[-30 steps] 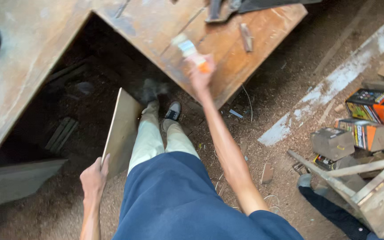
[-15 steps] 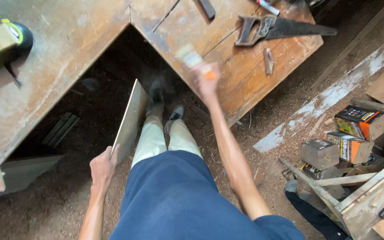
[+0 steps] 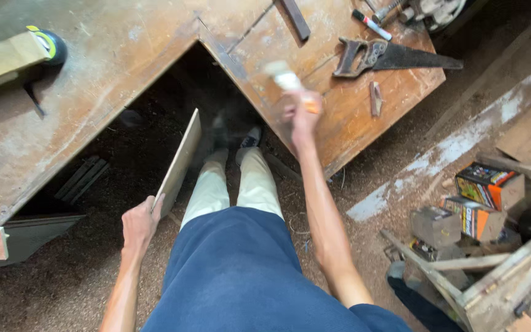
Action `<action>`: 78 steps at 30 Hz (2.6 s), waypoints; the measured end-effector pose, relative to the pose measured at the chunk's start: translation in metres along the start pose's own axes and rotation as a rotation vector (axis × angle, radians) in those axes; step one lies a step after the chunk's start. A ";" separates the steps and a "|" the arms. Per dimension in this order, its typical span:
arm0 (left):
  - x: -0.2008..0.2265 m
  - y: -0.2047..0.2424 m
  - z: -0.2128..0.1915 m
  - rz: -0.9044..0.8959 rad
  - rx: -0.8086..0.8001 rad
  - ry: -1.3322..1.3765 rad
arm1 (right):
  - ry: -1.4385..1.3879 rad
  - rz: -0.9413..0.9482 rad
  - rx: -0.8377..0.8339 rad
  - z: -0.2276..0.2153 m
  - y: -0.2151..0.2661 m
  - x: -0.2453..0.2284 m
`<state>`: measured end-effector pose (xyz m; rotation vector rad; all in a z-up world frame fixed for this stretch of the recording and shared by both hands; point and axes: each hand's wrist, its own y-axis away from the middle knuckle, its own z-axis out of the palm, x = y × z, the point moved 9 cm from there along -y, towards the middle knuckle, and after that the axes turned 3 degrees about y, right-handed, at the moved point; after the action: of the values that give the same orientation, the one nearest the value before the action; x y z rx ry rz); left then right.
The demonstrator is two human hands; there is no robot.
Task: The person brushes a rectangular plywood board with a small hand brush, then flips it and brushes the other side. After brushing, the person uses a tape measure to measure the board's length and width.
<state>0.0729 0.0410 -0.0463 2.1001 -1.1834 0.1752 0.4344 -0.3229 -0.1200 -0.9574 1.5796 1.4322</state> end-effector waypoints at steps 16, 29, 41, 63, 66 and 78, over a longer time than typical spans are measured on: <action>0.019 0.028 0.017 -0.113 0.083 -0.001 | 0.007 0.094 -0.296 0.057 -0.023 0.001; 0.051 0.024 0.026 -0.247 0.075 0.032 | -0.179 0.023 0.079 0.021 -0.067 -0.004; 0.060 0.030 0.032 -0.309 0.089 0.053 | 0.103 0.019 -0.797 0.122 -0.068 0.005; 0.084 0.033 0.011 -0.257 0.178 0.125 | -0.280 0.267 -0.324 0.078 -0.129 -0.110; 0.100 0.027 -0.003 -0.231 0.180 0.071 | -0.188 0.279 -0.350 0.054 -0.136 -0.128; 0.089 0.069 -0.203 -0.412 0.244 0.412 | 0.372 0.292 -0.728 0.045 0.020 -0.006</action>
<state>0.1131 0.0858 0.1779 2.3195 -0.4946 0.5508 0.4217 -0.2765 -0.1090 -1.5221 1.5078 2.2137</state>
